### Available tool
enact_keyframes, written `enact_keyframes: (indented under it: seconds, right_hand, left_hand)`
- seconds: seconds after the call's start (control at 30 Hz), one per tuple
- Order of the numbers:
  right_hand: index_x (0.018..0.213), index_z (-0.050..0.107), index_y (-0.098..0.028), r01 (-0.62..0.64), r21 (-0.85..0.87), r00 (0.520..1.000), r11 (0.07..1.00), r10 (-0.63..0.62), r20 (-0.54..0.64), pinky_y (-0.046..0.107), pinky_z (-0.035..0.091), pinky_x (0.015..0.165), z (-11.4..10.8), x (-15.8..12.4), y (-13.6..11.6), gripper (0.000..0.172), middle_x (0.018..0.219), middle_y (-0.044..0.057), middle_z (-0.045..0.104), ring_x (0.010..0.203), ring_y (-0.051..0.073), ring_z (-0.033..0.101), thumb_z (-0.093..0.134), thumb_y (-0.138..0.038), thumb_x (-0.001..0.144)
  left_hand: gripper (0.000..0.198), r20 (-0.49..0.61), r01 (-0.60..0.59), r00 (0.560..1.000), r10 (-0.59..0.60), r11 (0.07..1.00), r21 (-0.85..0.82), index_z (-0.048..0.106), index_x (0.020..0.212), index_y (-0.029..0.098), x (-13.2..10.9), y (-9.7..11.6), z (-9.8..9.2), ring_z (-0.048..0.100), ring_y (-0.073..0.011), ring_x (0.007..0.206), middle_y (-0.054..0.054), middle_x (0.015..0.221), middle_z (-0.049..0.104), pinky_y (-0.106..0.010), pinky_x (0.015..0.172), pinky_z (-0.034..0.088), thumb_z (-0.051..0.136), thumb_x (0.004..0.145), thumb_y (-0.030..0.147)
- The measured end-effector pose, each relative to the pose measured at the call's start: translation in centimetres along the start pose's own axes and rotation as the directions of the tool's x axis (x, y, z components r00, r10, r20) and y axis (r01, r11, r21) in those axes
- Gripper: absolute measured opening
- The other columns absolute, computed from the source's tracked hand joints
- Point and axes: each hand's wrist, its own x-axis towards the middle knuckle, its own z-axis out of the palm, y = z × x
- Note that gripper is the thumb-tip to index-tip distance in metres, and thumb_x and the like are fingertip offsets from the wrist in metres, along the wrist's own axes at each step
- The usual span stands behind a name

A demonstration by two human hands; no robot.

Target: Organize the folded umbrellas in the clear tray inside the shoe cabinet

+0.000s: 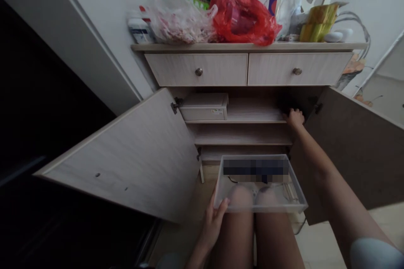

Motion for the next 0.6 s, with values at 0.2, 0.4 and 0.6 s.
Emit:
enact_keyframes:
  seconds: [0.2, 0.4, 0.6]
  right_hand:
    - [0.137, 0.054, -0.01, -0.097, 0.041, 0.994, 0.994, 0.095, 0.047, 0.044, 0.048, 0.087, 3.1, 2.4, -0.8, 0.045, 0.132, 0.029, 0.051, 0.122, 0.037, 0.051, 0.055, -0.02, 0.093]
    - [0.129, 0.059, -0.011, -0.108, 0.157, 0.992, 0.982, 0.118, -0.051, 0.043, 0.05, 0.088, 3.1, 1.5, 0.0, 0.044, 0.13, 0.025, 0.055, 0.113, 0.034, 0.059, 0.051, -0.005, 0.087]
    - [0.098, 0.07, -0.014, -0.23, 0.73, 0.961, 0.643, 0.267, 0.069, 0.033, 0.055, 0.074, 0.7, -1.6, 2.6, 0.027, 0.089, 0.01, 0.068, 0.086, 0.023, 0.065, 0.074, -0.022, 0.073]
  left_hand:
    - [0.065, -0.018, 0.042, 0.999, -0.043, 0.999, -0.021, 0.071, 0.107, 0.018, 0.2, -0.5, -0.2, 0.066, -0.0317, 0.114, -0.013, 0.11, 0.074, -0.043, 0.104, 0.049, 0.062, 0.072, 0.073]
    - [0.065, -0.026, 0.035, 0.999, -0.035, 0.999, -0.004, 0.069, 0.115, 0.019, 0.0, 0.2, -0.2, 0.064, -0.029, 0.115, -0.01, 0.109, 0.074, -0.042, 0.106, 0.047, 0.061, 0.075, 0.069]
    - [0.069, -0.036, -0.01, 0.999, 0.009, 1.0, -0.026, 0.065, 0.127, 0.018, -0.1, 0.7, 0.2, 0.064, -0.0289, 0.116, -0.009, 0.106, 0.075, -0.043, 0.111, 0.041, 0.063, 0.076, 0.065]
